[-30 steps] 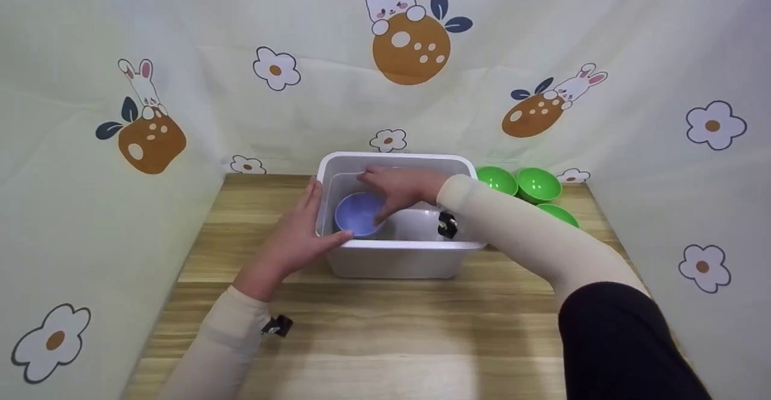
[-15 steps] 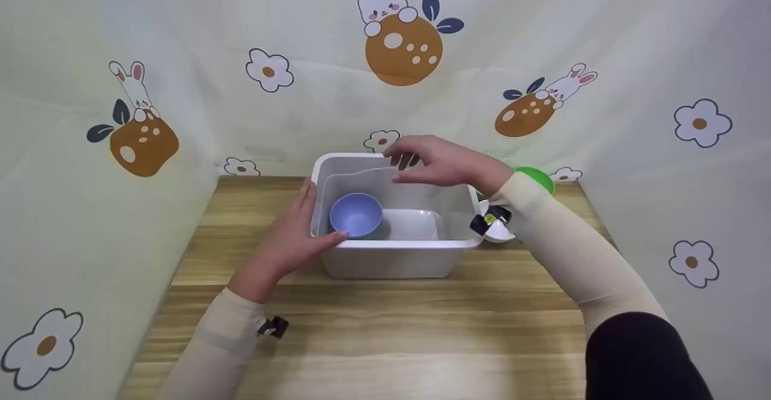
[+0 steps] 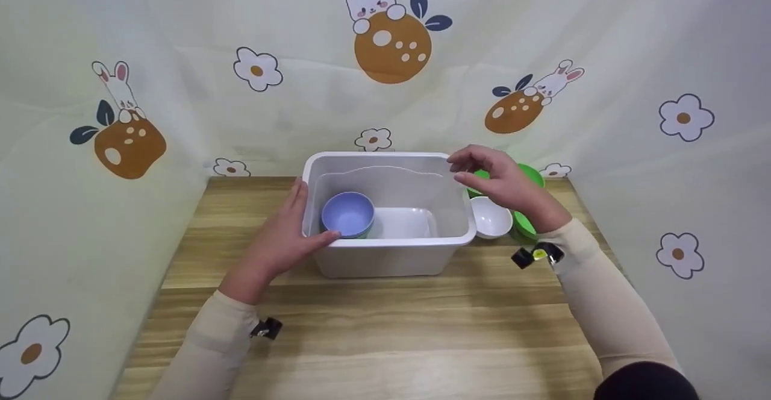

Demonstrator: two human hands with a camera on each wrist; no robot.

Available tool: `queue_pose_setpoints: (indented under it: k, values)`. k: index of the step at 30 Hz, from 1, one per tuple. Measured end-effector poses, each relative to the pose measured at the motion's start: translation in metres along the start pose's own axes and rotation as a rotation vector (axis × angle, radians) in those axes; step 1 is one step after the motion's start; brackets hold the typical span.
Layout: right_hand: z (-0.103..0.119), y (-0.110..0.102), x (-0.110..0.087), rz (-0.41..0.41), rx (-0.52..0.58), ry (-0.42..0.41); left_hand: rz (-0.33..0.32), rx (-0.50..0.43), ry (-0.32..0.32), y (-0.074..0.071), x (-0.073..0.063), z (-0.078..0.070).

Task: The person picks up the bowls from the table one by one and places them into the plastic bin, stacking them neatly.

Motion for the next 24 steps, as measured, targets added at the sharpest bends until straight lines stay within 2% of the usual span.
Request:
queue_pose_setpoints:
  k: [13, 18, 24]
  values:
    - [-0.060, -0.012, -0.078, -0.208, 0.076, 0.191, -0.005, -0.011, 0.009, -0.001, 0.001, 0.000]
    - [-0.079, -0.015, -0.098, -0.281, 0.036, 0.264, -0.009, -0.021, 0.035, -0.002, 0.000, -0.002]
    - [-0.092, -0.017, -0.113, -0.339, -0.088, 0.308, -0.008, -0.018, 0.035, -0.001, 0.000, -0.001]
Point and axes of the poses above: each hand's wrist, its own x-axis towards the middle knuckle, its own y-axis out of the palm, z = x × y, the point moved 6 cm from there along x, towards the middle knuckle, and after that the axes turned 15 degrees about -x, right-handed, at the moved point
